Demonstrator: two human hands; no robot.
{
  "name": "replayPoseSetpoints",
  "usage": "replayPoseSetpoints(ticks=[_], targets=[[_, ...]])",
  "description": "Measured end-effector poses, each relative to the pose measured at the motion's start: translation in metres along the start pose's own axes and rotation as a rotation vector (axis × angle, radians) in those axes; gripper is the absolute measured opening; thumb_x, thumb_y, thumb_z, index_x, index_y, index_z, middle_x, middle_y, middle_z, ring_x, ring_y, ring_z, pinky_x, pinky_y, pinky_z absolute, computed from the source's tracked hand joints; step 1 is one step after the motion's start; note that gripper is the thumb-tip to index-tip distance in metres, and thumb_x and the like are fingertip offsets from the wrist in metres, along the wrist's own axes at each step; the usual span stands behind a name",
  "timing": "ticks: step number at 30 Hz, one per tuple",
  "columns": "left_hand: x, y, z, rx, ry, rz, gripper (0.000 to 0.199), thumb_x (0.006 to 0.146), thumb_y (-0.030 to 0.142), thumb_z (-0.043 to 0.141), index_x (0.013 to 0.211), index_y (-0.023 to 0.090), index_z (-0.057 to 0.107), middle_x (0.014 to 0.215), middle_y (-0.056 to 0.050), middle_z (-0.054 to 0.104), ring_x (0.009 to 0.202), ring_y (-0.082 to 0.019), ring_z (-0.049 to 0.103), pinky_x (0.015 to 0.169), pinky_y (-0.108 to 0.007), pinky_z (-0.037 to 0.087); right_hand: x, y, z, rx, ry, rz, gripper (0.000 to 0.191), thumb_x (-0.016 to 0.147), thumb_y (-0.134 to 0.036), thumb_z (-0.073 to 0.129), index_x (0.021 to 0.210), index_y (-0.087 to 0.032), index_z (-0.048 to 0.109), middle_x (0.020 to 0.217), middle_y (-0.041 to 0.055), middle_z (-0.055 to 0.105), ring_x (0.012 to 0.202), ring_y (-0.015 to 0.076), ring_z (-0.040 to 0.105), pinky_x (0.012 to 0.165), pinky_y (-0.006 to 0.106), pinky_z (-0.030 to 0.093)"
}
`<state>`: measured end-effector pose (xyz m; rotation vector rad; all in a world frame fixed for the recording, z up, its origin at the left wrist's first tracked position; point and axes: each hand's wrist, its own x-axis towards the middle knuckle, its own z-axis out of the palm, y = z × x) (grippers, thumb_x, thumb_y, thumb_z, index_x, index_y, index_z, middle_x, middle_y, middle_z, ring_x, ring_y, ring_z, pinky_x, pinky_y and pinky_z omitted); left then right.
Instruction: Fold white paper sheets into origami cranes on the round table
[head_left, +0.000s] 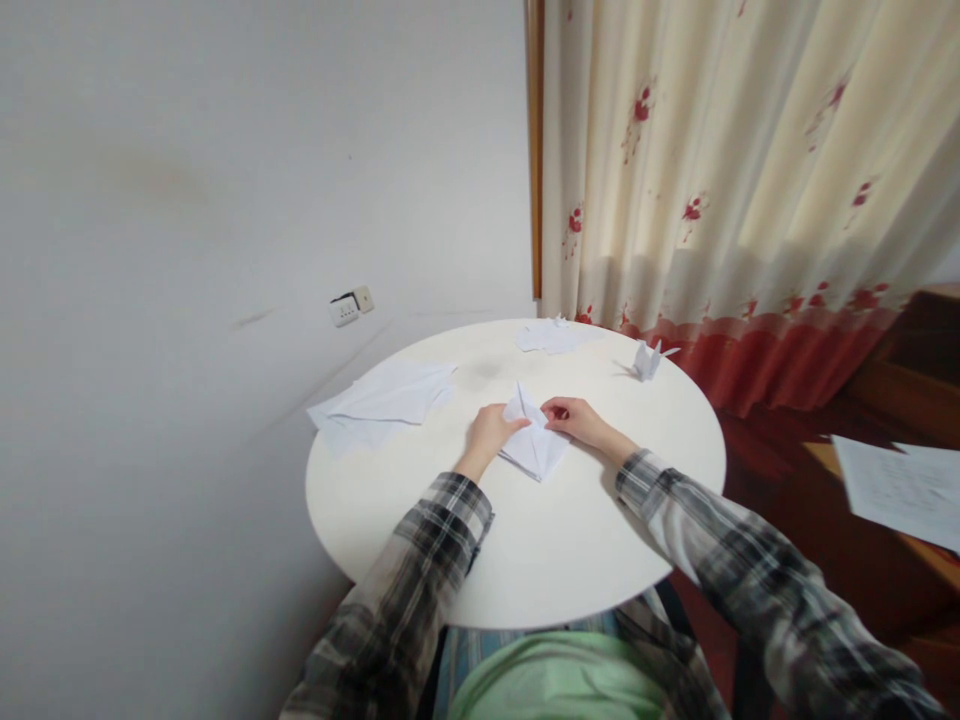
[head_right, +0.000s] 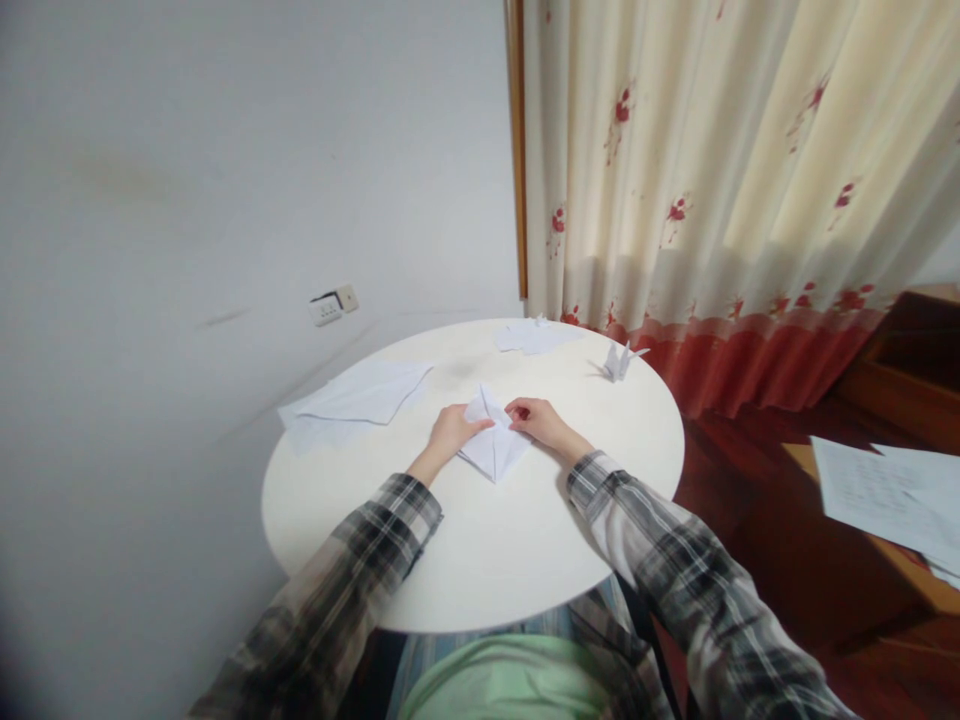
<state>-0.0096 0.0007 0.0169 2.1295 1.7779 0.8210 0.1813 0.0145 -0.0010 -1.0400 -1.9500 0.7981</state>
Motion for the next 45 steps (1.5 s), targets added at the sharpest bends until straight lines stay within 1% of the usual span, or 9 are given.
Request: replayPoseSetpoints(ticks=[5,12,18,23,27,30,35,40,45], targets=[[0.0,0.001,0.0,0.023,0.001,0.0,0.038,0.064,0.045,0.064,0.086,0.014,0.068,0.085,-0.011,0.069,0.073,-0.02,0.062,0.058,-0.024,0.04,0.002,-0.001,0.0,-0.144,-0.046,0.032,0.018,0.068,-0.019,0.057,0.083,-0.012,0.064,0.068,0.0011,0.061,0.06,0.0106,0.049,0.06,0.022,0.039],[-0.001,0.003,-0.002,0.008,-0.013,-0.02,0.039,0.064,0.045,0.064,0.087,0.014,0.067,0.087,-0.011,0.068,0.077,-0.021,0.061,0.06,-0.024,0.041,0.005,-0.005,0.002,-0.344,-0.08,0.021,0.018,0.072,-0.015,0.055,0.088,-0.015,0.064,0.082,0.0053,0.066,0.07,0.0136,0.056,0.067,0.023,0.04],[0.001,0.0,0.001,-0.002,-0.011,-0.019,0.038,0.065,0.045,0.064,0.087,0.015,0.067,0.088,-0.01,0.068,0.077,-0.02,0.062,0.061,-0.024,0.041,0.006,-0.005,0.003,-0.447,-0.094,-0.041,0.016,0.073,-0.015,0.056,0.088,-0.014,0.061,0.082,0.006,0.063,0.072,0.0138,0.053,0.067,0.023,0.038],[0.003,-0.004,0.005,-0.031,-0.002,0.008,0.038,0.064,0.044,0.064,0.086,0.013,0.067,0.086,-0.011,0.069,0.075,-0.02,0.062,0.06,-0.024,0.041,0.002,-0.005,0.003,-0.383,-0.076,-0.078,0.006,0.073,-0.02,0.057,0.075,-0.015,0.057,0.067,-0.0002,0.054,0.06,0.0103,0.044,0.058,0.021,0.032],[0.002,-0.003,0.006,-0.135,-0.066,0.077,0.035,0.064,0.041,0.064,0.083,0.012,0.068,0.079,-0.008,0.069,0.07,-0.019,0.06,0.058,-0.024,0.04,-0.002,-0.004,0.005,-0.24,-0.042,-0.053,0.027,0.077,-0.034,0.051,0.057,-0.016,0.049,0.051,-0.0053,0.038,0.051,0.0082,0.034,0.05,0.02,0.025],[0.0,0.0,0.006,-0.248,-0.137,0.095,0.033,0.062,0.039,0.064,0.077,0.01,0.067,0.072,-0.006,0.067,0.063,-0.016,0.057,0.054,-0.023,0.039,-0.003,-0.004,0.007,-0.18,-0.034,-0.062,0.036,0.08,-0.039,0.044,0.053,-0.016,0.047,0.049,-0.0049,0.036,0.05,0.0083,0.033,0.049,0.021,0.025],[-0.004,0.005,0.004,-0.327,-0.206,0.114,0.03,0.059,0.038,0.065,0.067,0.009,0.065,0.061,-0.003,0.063,0.054,-0.012,0.051,0.05,-0.021,0.036,-0.003,-0.013,0.009,-0.146,0.115,-0.186,0.025,0.078,-0.035,0.049,0.064,-0.016,0.054,0.062,-0.0018,0.049,0.058,0.0097,0.042,0.055,0.021,0.031],[-0.006,0.01,0.006,-0.363,-0.28,0.139,0.029,0.06,0.037,0.064,0.063,0.008,0.063,0.058,-0.002,0.059,0.051,-0.01,0.046,0.047,-0.02,0.033,-0.006,-0.025,0.01,-0.168,0.238,-0.203,0.03,0.081,-0.035,0.047,0.059,-0.016,0.055,0.058,-0.0004,0.051,0.057,0.0106,0.044,0.056,0.023,0.033],[-0.005,0.01,0.009,-0.322,-0.286,0.184,0.028,0.06,0.034,0.064,0.065,0.006,0.064,0.059,-0.002,0.06,0.053,-0.011,0.047,0.05,-0.021,0.035,-0.008,-0.034,0.01,-0.16,0.368,-0.259,0.019,0.082,-0.028,0.046,0.076,-0.017,0.06,0.072,0.0032,0.059,0.063,0.0125,0.048,0.061,0.024,0.037]])
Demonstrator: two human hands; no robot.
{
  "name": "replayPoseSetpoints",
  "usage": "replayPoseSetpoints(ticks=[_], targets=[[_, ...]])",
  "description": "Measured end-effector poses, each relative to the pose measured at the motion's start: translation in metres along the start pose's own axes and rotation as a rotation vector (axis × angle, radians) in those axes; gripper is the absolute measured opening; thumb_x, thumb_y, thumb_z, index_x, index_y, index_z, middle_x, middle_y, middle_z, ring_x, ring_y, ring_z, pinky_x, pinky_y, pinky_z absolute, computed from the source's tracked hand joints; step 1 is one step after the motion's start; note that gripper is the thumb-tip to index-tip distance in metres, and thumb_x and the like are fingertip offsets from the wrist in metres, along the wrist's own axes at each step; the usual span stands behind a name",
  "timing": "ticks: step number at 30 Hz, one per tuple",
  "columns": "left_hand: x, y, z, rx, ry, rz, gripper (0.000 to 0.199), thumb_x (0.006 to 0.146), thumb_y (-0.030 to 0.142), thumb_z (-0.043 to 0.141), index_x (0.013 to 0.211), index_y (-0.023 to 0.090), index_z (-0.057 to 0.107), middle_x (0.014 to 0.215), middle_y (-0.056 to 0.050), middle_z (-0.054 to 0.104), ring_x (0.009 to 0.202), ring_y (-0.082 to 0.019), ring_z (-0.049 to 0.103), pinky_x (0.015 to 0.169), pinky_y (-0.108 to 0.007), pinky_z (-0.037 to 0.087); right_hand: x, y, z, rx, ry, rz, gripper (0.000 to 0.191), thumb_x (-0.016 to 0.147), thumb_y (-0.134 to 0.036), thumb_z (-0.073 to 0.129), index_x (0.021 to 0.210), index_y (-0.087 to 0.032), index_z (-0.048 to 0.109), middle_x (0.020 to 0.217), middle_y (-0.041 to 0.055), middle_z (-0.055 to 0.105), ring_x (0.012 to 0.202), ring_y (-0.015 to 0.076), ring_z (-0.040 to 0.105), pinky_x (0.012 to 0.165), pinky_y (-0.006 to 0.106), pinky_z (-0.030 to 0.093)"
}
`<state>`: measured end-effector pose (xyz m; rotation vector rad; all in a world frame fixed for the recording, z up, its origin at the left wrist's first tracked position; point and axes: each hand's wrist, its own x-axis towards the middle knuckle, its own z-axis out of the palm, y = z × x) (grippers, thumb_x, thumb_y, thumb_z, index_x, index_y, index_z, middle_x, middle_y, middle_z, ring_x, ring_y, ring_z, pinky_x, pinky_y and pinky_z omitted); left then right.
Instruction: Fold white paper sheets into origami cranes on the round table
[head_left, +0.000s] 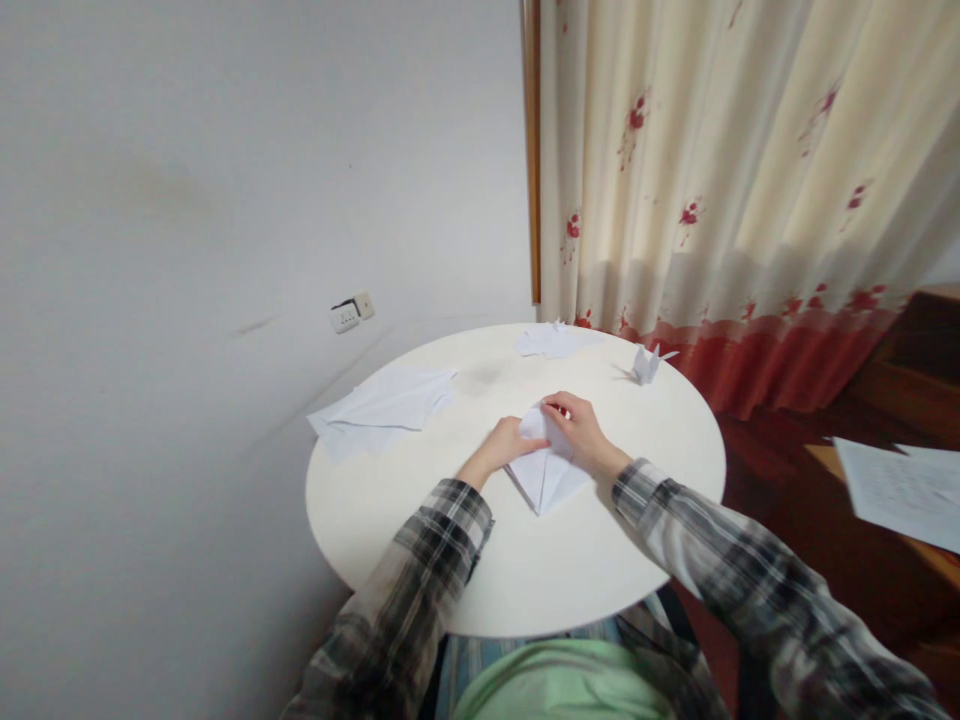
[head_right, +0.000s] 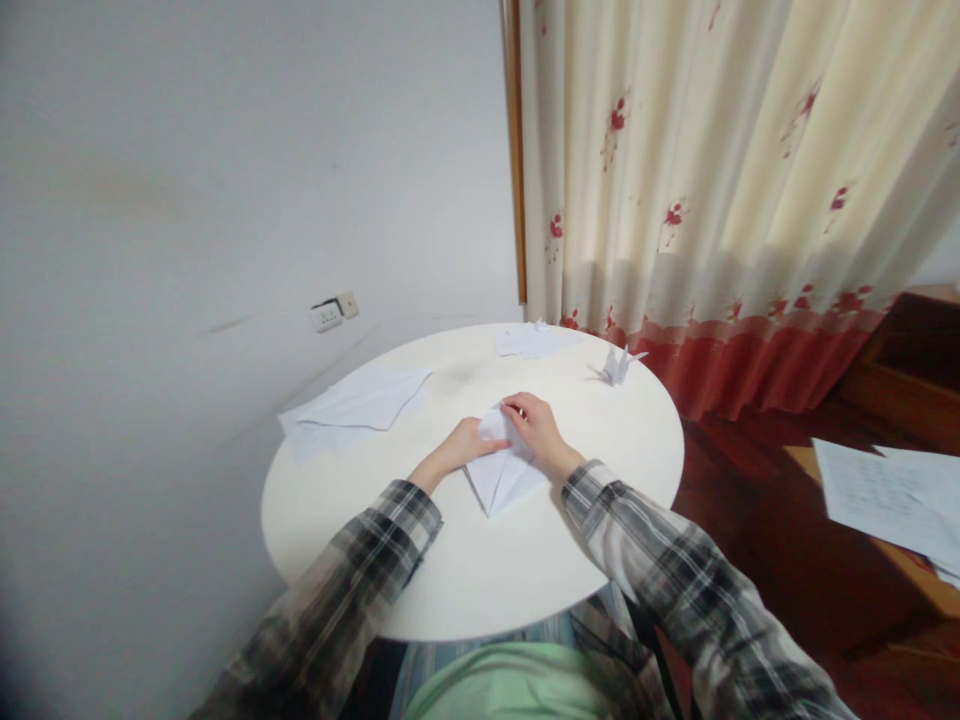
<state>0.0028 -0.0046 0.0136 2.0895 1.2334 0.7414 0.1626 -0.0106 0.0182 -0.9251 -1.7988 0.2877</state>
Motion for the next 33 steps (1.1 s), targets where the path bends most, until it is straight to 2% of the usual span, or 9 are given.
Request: replayPoseSetpoints(ticks=[11,13,16,18,20,22,25,28,33], targets=[[-0.002,0.006,0.001,-0.035,-0.035,-0.014,0.028,0.058,0.033,0.065,0.068,0.007,0.065,0.064,-0.002,0.062,0.056,-0.012,0.05,0.053,-0.021,0.038,-0.001,-0.005,-0.001,-0.076,0.102,-0.043,0.032,0.085,-0.033,0.04,0.059,-0.017,0.052,0.059,0.0011,0.05,0.058,0.0122,0.044,0.058,0.024,0.034],[-0.002,0.005,0.001,-0.017,-0.02,-0.021,0.029,0.059,0.036,0.064,0.066,0.008,0.065,0.062,-0.002,0.062,0.055,-0.012,0.05,0.052,-0.021,0.037,0.0,-0.004,-0.002,-0.043,0.088,0.001,0.033,0.085,-0.035,0.039,0.065,-0.017,0.057,0.062,0.0023,0.055,0.061,0.0128,0.048,0.06,0.024,0.036],[-0.001,0.0,0.0,0.005,0.045,-0.031,0.031,0.06,0.039,0.063,0.066,0.008,0.065,0.061,-0.003,0.061,0.055,-0.013,0.051,0.05,-0.021,0.036,0.001,-0.001,-0.002,0.01,0.015,0.062,0.03,0.086,-0.036,0.037,0.087,-0.018,0.062,0.077,0.0038,0.061,0.07,0.0133,0.053,0.064,0.024,0.039],[0.0,-0.004,-0.002,-0.003,0.107,-0.044,0.032,0.061,0.039,0.062,0.07,0.008,0.066,0.063,-0.004,0.063,0.058,-0.014,0.054,0.051,-0.022,0.037,0.001,0.003,0.0,0.004,-0.079,0.098,0.029,0.083,-0.036,0.045,0.103,-0.019,0.056,0.081,0.0031,0.061,0.07,0.0131,0.053,0.064,0.024,0.039],[0.002,-0.007,-0.003,-0.007,0.166,-0.058,0.03,0.063,0.037,0.062,0.074,0.009,0.066,0.067,-0.005,0.064,0.062,-0.015,0.056,0.053,-0.022,0.039,0.0,0.007,0.003,-0.05,-0.187,0.128,0.04,0.075,-0.035,0.056,0.111,-0.018,0.051,0.079,0.0018,0.06,0.067,0.0131,0.053,0.062,0.024,0.039],[0.003,-0.01,-0.004,0.003,0.222,-0.053,0.029,0.064,0.035,0.062,0.078,0.01,0.066,0.072,-0.005,0.066,0.066,-0.016,0.058,0.057,-0.023,0.042,-0.002,0.012,0.006,-0.124,-0.285,0.117,0.04,0.069,-0.03,0.062,0.106,-0.017,0.053,0.079,0.002,0.06,0.066,0.0132,0.051,0.061,0.024,0.037],[0.005,-0.015,-0.005,0.019,0.307,-0.002,0.028,0.064,0.032,0.064,0.083,0.012,0.066,0.081,-0.006,0.067,0.073,-0.016,0.059,0.066,-0.025,0.044,-0.003,0.018,0.008,-0.217,-0.346,0.113,0.022,0.067,-0.02,0.062,0.088,-0.016,0.058,0.074,0.0021,0.059,0.063,0.0126,0.049,0.058,0.023,0.033],[0.007,-0.02,-0.005,0.053,0.358,0.029,0.027,0.064,0.023,0.065,0.088,0.013,0.064,0.088,-0.007,0.067,0.079,-0.016,0.059,0.074,-0.026,0.044,-0.001,0.021,0.007,-0.279,-0.294,0.151,0.016,0.069,-0.018,0.059,0.084,-0.017,0.057,0.072,0.0019,0.058,0.062,0.0124,0.047,0.057,0.022,0.031],[0.006,-0.025,-0.006,0.187,0.368,-0.016,0.017,0.067,0.019,0.06,0.083,0.016,0.064,0.08,-0.003,0.066,0.071,-0.015,0.057,0.065,-0.024,0.042,0.001,0.019,0.004,-0.274,-0.21,0.125,0.008,0.07,-0.015,0.055,0.077,-0.017,0.057,0.072,0.0014,0.056,0.065,0.0131,0.047,0.061,0.024,0.033]])
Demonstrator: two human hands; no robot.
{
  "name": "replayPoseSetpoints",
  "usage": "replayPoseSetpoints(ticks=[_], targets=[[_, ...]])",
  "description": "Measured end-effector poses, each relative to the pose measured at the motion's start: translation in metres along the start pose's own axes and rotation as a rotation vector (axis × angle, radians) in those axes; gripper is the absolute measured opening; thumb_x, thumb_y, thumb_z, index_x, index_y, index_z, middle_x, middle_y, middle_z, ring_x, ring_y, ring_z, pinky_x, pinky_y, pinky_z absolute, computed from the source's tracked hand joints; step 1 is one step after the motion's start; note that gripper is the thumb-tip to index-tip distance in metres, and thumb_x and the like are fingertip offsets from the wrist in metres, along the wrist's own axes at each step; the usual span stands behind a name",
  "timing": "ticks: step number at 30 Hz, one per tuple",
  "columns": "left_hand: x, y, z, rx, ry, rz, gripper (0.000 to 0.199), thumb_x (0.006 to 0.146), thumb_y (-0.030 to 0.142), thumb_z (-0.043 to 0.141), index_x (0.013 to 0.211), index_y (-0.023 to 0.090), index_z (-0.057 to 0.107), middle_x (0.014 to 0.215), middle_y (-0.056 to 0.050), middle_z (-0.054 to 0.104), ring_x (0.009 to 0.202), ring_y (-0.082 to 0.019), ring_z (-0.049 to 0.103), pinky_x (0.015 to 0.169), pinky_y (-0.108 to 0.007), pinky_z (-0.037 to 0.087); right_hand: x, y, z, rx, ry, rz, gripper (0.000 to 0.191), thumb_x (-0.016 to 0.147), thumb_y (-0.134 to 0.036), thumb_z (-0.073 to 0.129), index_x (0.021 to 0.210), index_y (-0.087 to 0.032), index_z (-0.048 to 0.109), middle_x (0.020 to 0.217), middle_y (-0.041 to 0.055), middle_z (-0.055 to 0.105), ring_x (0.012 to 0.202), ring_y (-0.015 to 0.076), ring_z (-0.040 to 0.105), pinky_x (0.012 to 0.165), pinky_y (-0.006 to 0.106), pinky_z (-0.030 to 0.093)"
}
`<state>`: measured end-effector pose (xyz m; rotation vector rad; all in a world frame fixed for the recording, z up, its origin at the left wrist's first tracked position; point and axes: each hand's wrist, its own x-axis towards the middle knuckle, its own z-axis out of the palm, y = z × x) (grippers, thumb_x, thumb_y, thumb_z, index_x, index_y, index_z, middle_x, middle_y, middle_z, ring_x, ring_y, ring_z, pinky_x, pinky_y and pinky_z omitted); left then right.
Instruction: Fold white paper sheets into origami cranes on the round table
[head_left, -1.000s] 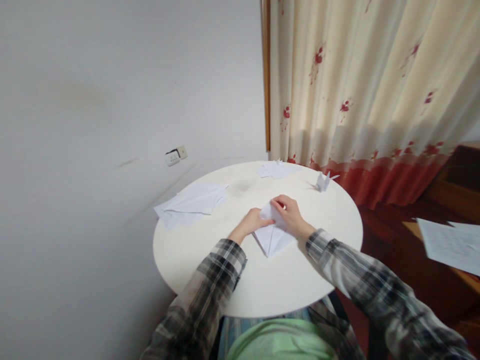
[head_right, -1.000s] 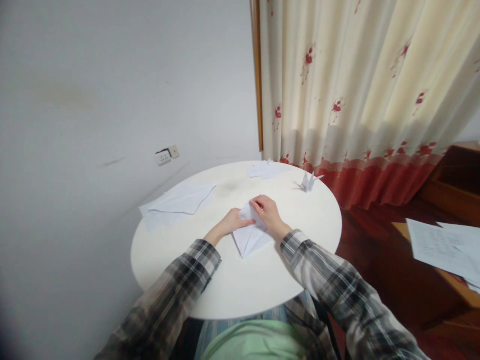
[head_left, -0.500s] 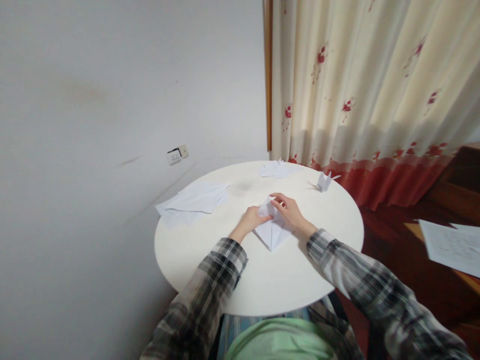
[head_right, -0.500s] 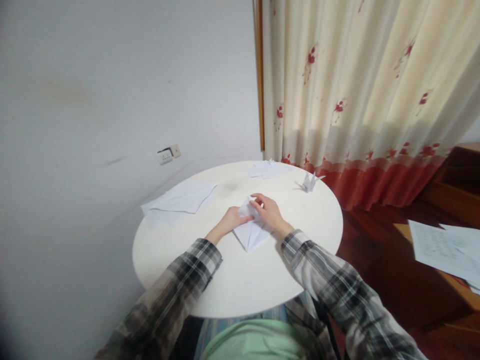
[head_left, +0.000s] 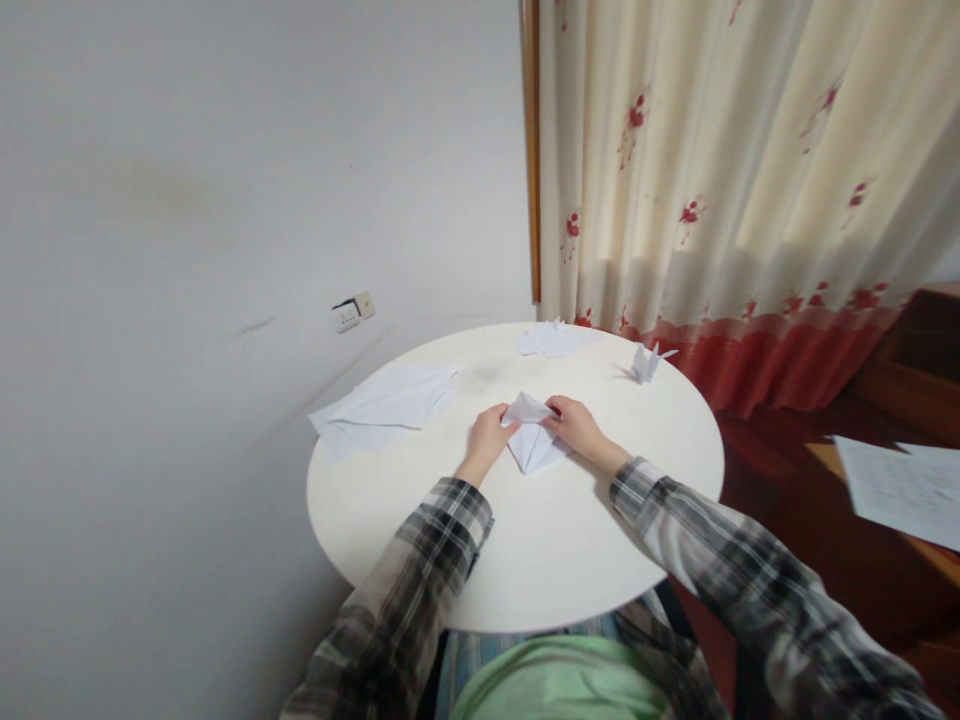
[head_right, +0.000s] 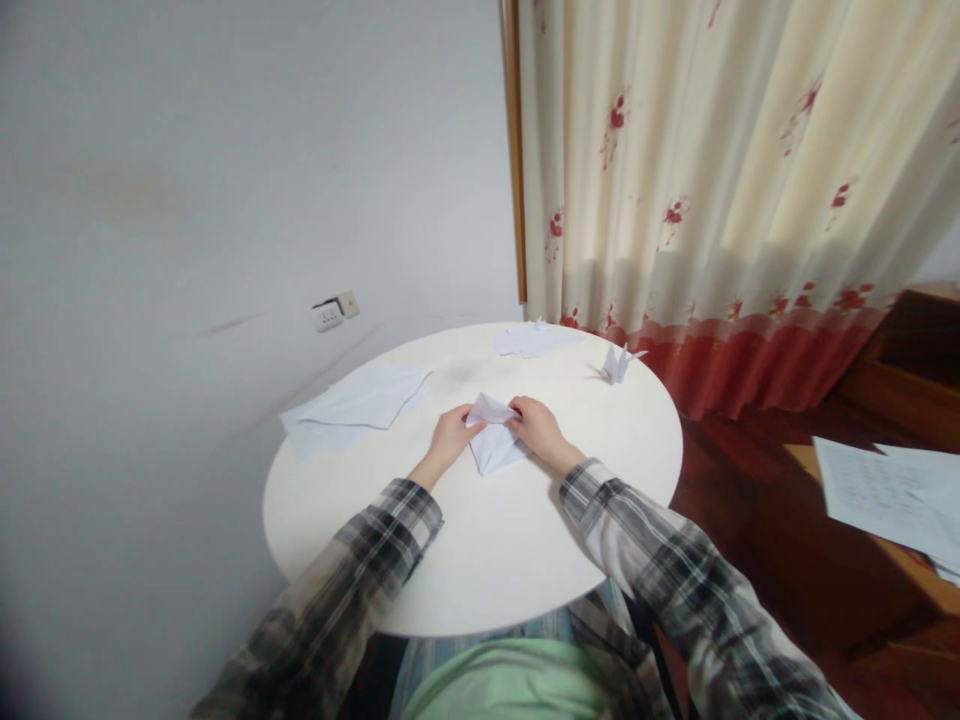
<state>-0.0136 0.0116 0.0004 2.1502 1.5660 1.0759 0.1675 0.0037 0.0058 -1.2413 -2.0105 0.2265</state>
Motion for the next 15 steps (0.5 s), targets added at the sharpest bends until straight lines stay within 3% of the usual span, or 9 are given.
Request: replayPoseSetpoints(ticks=[8,15], targets=[[-0.006,0.012,-0.006,0.039,-0.017,0.042,0.01,0.068,0.022,0.06,0.076,0.017,0.064,0.078,-0.002,0.064,0.073,-0.014,0.056,0.068,-0.023,0.04,0.001,-0.003,0.001,0.139,0.069,-0.125,0.008,0.069,-0.01,0.051,0.071,-0.017,0.054,0.071,0.0008,0.053,0.067,0.013,0.047,0.064,0.024,0.036],[-0.004,0.018,-0.008,0.039,0.118,0.014,0.01,0.069,0.019,0.057,0.076,0.017,0.064,0.08,-0.004,0.063,0.075,-0.015,0.056,0.07,-0.025,0.041,0.001,-0.004,0.0,0.213,0.12,-0.114,0.007,0.072,-0.013,0.048,0.074,-0.018,0.054,0.073,0.0013,0.054,0.068,0.0132,0.048,0.065,0.025,0.038]])
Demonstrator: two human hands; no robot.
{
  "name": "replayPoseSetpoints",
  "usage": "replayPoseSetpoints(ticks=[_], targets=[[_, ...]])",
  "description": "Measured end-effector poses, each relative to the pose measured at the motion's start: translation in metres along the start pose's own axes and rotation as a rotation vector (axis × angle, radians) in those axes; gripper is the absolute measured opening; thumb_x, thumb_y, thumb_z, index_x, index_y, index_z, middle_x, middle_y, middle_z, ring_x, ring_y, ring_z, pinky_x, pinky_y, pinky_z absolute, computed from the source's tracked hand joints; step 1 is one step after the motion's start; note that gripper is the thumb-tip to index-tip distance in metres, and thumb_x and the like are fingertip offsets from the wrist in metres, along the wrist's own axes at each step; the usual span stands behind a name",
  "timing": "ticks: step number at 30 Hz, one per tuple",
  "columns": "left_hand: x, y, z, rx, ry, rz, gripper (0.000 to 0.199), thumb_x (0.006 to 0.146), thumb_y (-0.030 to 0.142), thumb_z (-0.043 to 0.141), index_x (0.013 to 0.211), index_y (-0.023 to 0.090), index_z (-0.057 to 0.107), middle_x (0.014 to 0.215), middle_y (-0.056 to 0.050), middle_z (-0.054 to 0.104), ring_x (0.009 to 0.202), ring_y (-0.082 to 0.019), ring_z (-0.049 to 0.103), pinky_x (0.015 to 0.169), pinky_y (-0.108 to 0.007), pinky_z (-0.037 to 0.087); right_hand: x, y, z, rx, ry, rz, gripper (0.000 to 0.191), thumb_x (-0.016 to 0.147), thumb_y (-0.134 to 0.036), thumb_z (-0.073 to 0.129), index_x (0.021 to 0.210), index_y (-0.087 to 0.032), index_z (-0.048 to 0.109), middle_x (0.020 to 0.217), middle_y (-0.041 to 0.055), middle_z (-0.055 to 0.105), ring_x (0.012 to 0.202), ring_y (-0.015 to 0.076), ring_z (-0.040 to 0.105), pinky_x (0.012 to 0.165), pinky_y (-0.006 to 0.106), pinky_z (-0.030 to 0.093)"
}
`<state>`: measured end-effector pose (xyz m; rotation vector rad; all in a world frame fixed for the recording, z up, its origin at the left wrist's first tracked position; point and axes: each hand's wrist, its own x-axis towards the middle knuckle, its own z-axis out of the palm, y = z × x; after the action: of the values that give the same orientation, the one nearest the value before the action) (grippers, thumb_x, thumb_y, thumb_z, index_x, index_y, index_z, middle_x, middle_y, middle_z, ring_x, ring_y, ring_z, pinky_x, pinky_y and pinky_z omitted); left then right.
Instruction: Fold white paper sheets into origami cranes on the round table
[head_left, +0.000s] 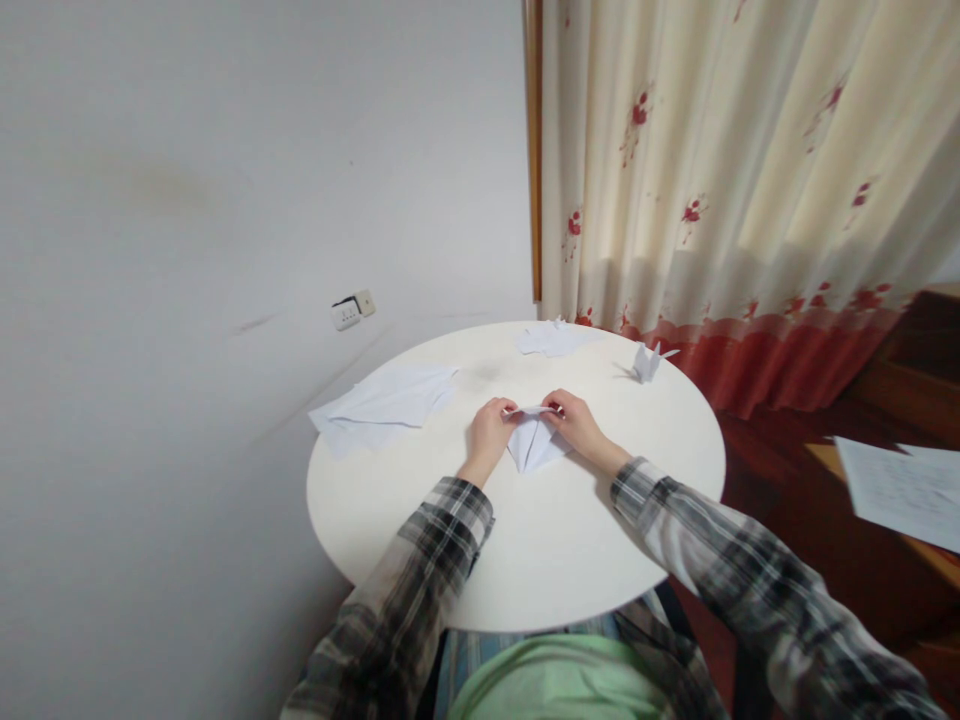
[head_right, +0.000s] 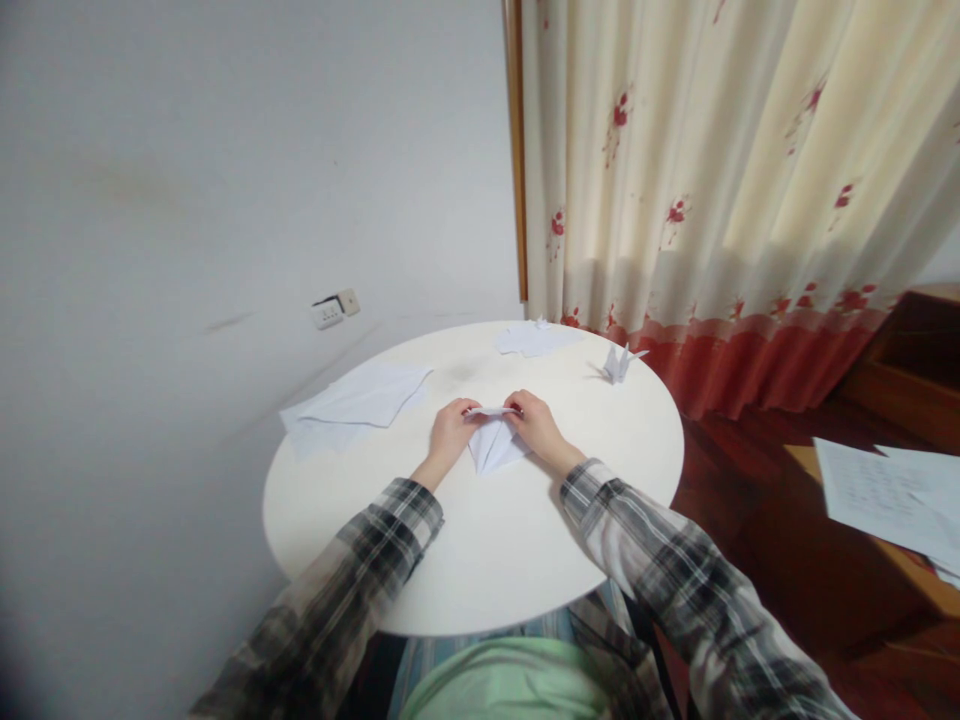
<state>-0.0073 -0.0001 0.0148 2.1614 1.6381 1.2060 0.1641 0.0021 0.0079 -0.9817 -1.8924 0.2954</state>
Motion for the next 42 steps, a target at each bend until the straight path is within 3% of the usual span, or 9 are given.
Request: replayPoseSetpoints(ticks=[5,16,21,28,32,36,42], targets=[[0.001,-0.001,0.003,-0.1,0.075,-0.03,0.012,0.071,0.02,0.055,0.079,0.017,0.063,0.082,-0.004,0.065,0.078,-0.015,0.057,0.073,-0.025,0.042,0.0,-0.003,-0.001,0.033,0.061,0.007,0.007,0.073,-0.015,0.048,0.075,-0.018,0.054,0.075,0.002,0.055,0.069,0.0137,0.049,0.065,0.025,0.039],[-0.003,0.005,0.0,-0.041,0.044,-0.121,0.012,0.073,0.026,0.053,0.075,0.018,0.061,0.074,-0.001,0.064,0.07,-0.014,0.055,0.062,-0.022,0.036,-0.001,-0.01,-0.002,0.047,0.108,-0.005,0.007,0.073,-0.017,0.049,0.075,-0.018,0.056,0.076,0.0029,0.057,0.07,0.0142,0.05,0.065,0.026,0.041],[-0.001,0.003,0.002,-0.013,0.091,-0.13,0.019,0.075,0.035,0.05,0.074,0.018,0.058,0.065,0.001,0.058,0.06,-0.011,0.049,0.054,-0.021,0.031,0.0,-0.007,-0.002,0.026,0.166,0.074,0.007,0.073,-0.022,0.05,0.075,-0.017,0.055,0.075,0.0028,0.057,0.069,0.0141,0.05,0.065,0.026,0.041],[-0.001,0.007,0.003,-0.101,0.101,-0.14,0.02,0.076,0.037,0.048,0.071,0.018,0.05,0.061,0.003,0.05,0.057,-0.01,0.046,0.054,-0.02,0.032,0.001,-0.005,-0.002,0.089,0.196,0.204,0.013,0.071,-0.027,0.052,0.075,-0.016,0.057,0.073,0.0016,0.058,0.068,0.0138,0.051,0.061,0.025,0.04],[-0.002,0.014,0.0,-0.269,0.108,-0.175,0.034,0.083,0.043,0.033,0.067,0.018,0.049,0.063,0.001,0.052,0.062,-0.012,0.048,0.059,-0.022,0.035,0.001,-0.002,-0.001,0.23,0.231,0.291,0.017,0.068,-0.031,0.056,0.077,-0.016,0.056,0.073,0.0013,0.059,0.067,0.0137,0.051,0.059,0.024,0.04],[0.001,0.01,0.003,-0.537,0.101,-0.341,0.047,0.084,0.049,0.023,0.07,0.015,0.052,0.069,-0.005,0.059,0.066,-0.014,0.053,0.062,-0.025,0.04,0.002,0.002,0.001,0.418,0.291,0.403,0.022,0.063,-0.03,0.059,0.079,-0.016,0.053,0.073,0.002,0.059,0.064,0.0132,0.051,0.056,0.024,0.04],[0.006,-0.004,0.012,-1.027,0.035,-0.432,0.047,0.073,0.056,0.046,0.087,0.012,0.057,0.081,-0.007,0.064,0.069,-0.015,0.058,0.063,-0.025,0.043,0.005,0.002,0.004,0.748,0.308,0.47,0.03,0.053,-0.026,0.067,0.076,-0.018,0.05,0.067,-0.0022,0.058,0.058,0.0112,0.051,0.056,0.024,0.04]])
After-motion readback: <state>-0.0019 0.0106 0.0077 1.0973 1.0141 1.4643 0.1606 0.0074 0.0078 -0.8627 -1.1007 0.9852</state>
